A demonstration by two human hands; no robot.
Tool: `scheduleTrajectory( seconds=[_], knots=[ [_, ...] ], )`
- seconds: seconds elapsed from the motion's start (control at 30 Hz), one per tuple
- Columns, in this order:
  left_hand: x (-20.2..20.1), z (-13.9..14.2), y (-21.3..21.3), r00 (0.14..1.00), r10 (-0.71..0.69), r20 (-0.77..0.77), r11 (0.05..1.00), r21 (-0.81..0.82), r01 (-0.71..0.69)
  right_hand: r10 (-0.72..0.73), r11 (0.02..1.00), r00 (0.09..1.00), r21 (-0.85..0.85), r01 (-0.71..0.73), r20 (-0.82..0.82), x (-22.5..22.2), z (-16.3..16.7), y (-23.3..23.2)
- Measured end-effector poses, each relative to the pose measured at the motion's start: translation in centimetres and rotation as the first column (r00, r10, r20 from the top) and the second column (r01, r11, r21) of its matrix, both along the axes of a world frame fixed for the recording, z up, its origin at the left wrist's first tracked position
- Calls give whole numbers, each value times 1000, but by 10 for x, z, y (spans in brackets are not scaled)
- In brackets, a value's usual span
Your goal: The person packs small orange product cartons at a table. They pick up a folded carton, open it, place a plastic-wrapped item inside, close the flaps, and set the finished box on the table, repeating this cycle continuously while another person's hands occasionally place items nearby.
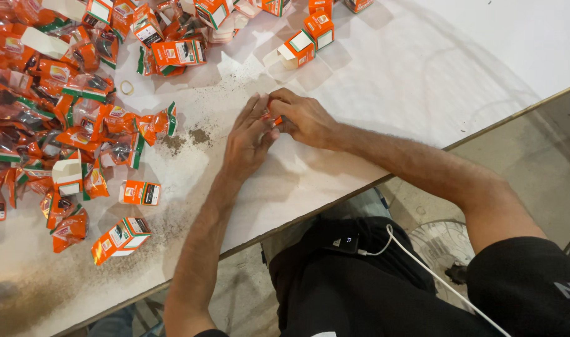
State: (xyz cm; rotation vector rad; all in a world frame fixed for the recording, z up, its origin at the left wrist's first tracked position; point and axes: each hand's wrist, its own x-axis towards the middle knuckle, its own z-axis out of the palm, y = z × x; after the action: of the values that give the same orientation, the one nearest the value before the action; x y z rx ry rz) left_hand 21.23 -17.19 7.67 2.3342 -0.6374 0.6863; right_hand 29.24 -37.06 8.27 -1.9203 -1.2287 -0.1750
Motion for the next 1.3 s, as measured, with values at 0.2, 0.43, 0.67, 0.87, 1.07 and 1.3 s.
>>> scheduleTrajectory(
  seconds=[0.2, 0.43, 0.67, 0.87, 1.07, 1.3],
  knots=[
    [22, -4, 5, 992, 106, 63, 994, -5, -106, 16, 1000, 966, -20, -11, 260, 30, 4, -10],
    [157, -18, -17, 982, 187, 29, 982, -11, -187, 7, 974, 885, -203, 99, 466, 114, 23, -67],
    [112, -3, 4, 902, 321, 288, 932, 76, -355, -319, 932, 782, 26, 362, 535, 99, 26, -53],
    [30, 24, 47, 964, 196, 178, 960, 164, -225, 92, 986, 990, -132, -106, -109, 34, -6, 15],
    [-4, 30, 140, 693, 716, 85, 454, 698, -555, 119, 973, 969, -166, -157, -218, 21, -13, 20],
    [-11, 28, 89, 951, 297, -82, 940, -147, -306, 156, 987, 982, 55, -151, -105, 30, -11, 11]
  ],
)
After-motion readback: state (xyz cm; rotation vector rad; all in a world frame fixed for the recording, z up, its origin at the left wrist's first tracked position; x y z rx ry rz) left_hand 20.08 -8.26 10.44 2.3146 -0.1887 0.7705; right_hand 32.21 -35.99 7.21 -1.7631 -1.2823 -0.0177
